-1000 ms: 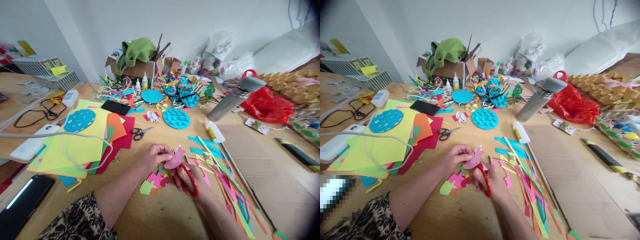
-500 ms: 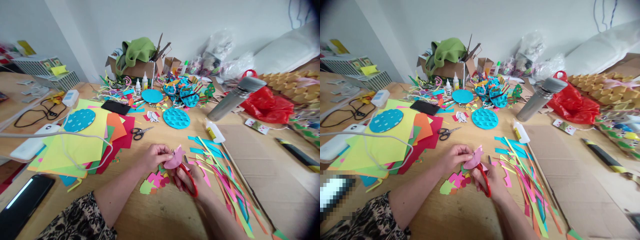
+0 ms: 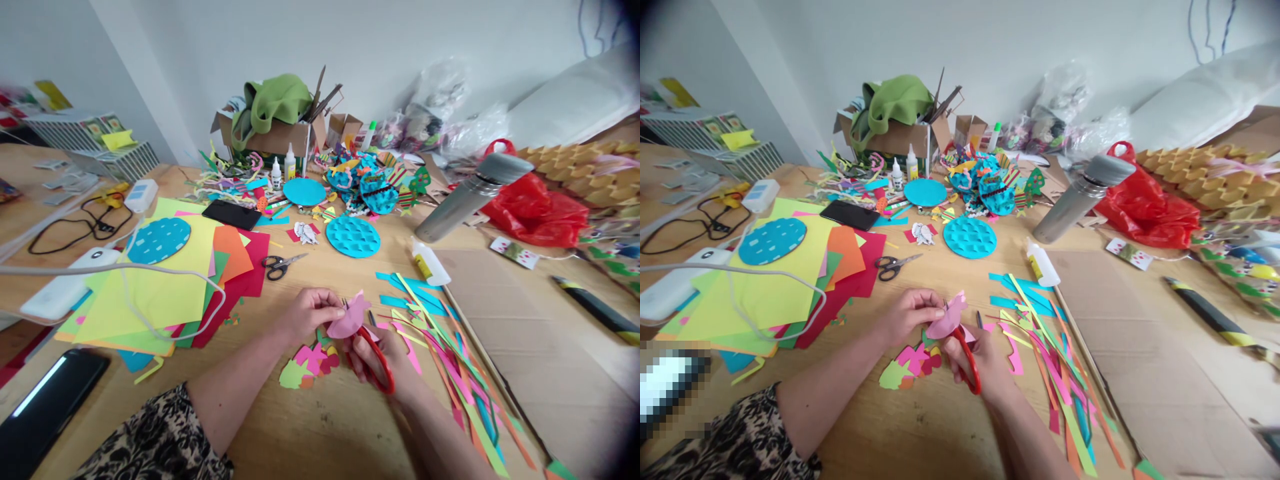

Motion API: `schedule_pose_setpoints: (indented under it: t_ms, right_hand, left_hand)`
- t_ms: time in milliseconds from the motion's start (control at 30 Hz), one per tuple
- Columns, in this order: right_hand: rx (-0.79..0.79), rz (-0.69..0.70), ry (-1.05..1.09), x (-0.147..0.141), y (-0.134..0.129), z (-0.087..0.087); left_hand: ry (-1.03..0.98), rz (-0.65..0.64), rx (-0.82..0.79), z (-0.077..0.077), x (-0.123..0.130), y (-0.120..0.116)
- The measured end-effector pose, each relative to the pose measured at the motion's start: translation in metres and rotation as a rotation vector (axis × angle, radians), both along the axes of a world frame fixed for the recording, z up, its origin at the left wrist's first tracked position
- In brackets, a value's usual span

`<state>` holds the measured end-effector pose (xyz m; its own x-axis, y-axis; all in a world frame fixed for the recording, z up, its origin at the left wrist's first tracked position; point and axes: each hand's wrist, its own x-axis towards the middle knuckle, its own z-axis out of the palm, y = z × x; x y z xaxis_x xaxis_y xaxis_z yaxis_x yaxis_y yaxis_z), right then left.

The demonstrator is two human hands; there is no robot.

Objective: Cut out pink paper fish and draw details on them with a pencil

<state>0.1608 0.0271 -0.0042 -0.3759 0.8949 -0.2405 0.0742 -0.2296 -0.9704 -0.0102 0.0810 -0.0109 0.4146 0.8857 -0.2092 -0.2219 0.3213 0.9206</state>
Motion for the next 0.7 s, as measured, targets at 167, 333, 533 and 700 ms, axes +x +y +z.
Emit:
schedule_pose_setpoints:
  t_ms: [167,333,533,700]
  right_hand:
    - [-0.019,-0.011,-0.043,-0.0016,0.0005,0.0023]
    - [-0.027,-0.075,-0.13,-0.0035,0.0005,0.0057]
    - [-0.019,-0.089,-0.17,-0.0059,0.0019,0.008]
    - [-0.004,-0.104,-0.172,-0.007,0.0022,0.0072]
  left_hand:
    - [-0.024,0.033,-0.045,0.001,0.0018,-0.0004]
    - [-0.065,0.061,-0.102,0.0006,0.0033,0.0003]
    - [-0.126,0.048,-0.187,0.0026,0.0037,-0.0007]
    - [-0.147,0.041,-0.215,0.0016,0.0038,-0.0011]
